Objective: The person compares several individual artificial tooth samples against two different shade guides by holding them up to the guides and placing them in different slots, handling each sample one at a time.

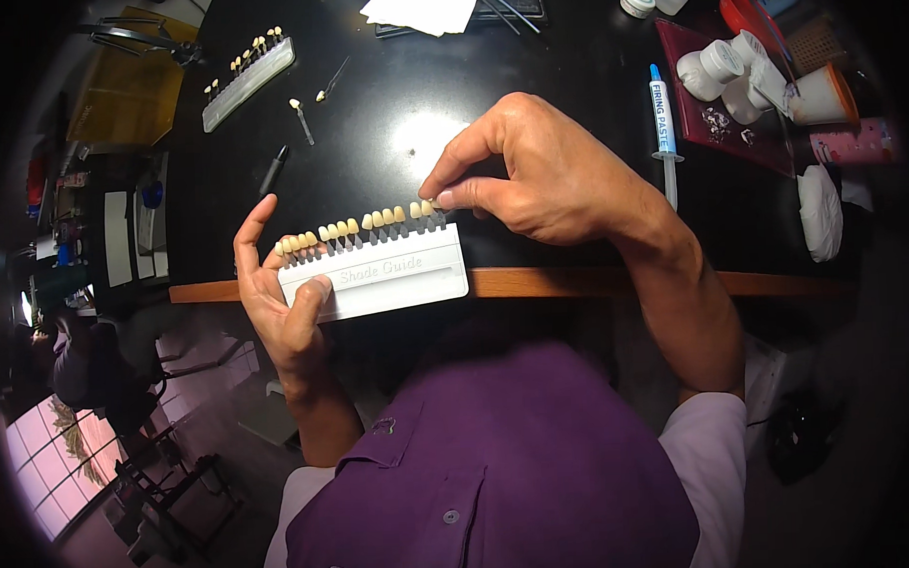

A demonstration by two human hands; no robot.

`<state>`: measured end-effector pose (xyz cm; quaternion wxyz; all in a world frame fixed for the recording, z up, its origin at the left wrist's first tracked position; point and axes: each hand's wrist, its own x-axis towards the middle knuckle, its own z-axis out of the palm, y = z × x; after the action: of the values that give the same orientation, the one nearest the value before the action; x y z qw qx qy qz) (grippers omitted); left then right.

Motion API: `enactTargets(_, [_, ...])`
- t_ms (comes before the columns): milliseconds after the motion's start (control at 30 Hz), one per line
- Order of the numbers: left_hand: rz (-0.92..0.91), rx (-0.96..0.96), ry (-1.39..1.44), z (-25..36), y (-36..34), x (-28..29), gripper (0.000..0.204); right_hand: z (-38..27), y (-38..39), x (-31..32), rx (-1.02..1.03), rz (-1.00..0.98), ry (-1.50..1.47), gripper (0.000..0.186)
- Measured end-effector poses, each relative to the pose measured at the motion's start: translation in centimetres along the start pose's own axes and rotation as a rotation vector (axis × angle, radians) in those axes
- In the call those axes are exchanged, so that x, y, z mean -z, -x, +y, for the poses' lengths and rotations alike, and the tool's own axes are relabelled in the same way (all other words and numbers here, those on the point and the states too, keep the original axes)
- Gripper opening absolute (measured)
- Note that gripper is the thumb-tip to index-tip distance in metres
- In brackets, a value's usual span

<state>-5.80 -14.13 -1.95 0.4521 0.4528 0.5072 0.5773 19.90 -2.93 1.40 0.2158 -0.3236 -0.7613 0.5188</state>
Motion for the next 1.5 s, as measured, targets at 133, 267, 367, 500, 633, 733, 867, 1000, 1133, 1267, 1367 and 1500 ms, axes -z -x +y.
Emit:
enactTargets(133, [-0.009,0.006,0.002,0.2,0.0,0.0,0.081,-0.5,0.0,0.3,-0.004,-0.028,0.013,0.015])
enactTargets(267, [-0.004,0.015,0.011,0.3,0.0,0.0,0.082,-1.0,-0.1,-0.1,-0.081,0.007,-0.046,0.016])
enactTargets(367, [-0.012,0.024,0.013,0.2,-0.1,0.0,0.082,-0.7,0.0,0.2,-0.067,-0.049,0.001,0.016])
enactTargets(500, [-0.014,0.018,-0.002,0.3,-0.2,0.0,0.082,-0.7,-0.1,0.3,-0.038,-0.071,0.027,0.017])
enactTargets(633, [-0.026,0.023,0.017,0.3,-0.2,0.3,0.081,-1.0,-0.4,0.2,-0.027,-0.081,0.063,0.019])
enactTargets(733, [-0.037,0.032,0.045,0.3,-0.2,0.1,0.080,0.1,-0.2,-0.1,0.037,-0.068,0.084,0.018])
enactTargets(867, [-0.026,0.031,0.013,0.1,-0.1,0.2,0.078,-0.3,-0.1,-0.9,-0.108,0.046,-0.120,0.018])
enactTargets(1000, [-0.014,0.037,0.028,0.5,0.0,0.2,0.078,-0.6,-0.3,-1.1,-0.159,0.105,-0.176,0.009])
enactTargets(1133, [0.013,0.032,-0.034,0.7,0.1,-0.2,0.078,-0.6,-0.3,-1.3,-0.130,0.126,-0.171,0.006])
enactTargets(1267, [0.011,0.017,-0.029,0.4,0.1,-0.3,0.079,-0.2,-0.3,-1.1,-0.119,0.099,-0.141,0.007])
enactTargets(1367, [0.023,0.014,-0.010,0.5,0.0,-0.4,0.080,-0.1,-0.2,-1.2,-0.117,0.096,-0.141,0.007])
enactTargets(1500, [0.032,0.013,-0.058,0.3,-0.1,-0.1,0.080,-0.9,-0.4,-1.1,-0.181,0.089,-0.149,0.011])
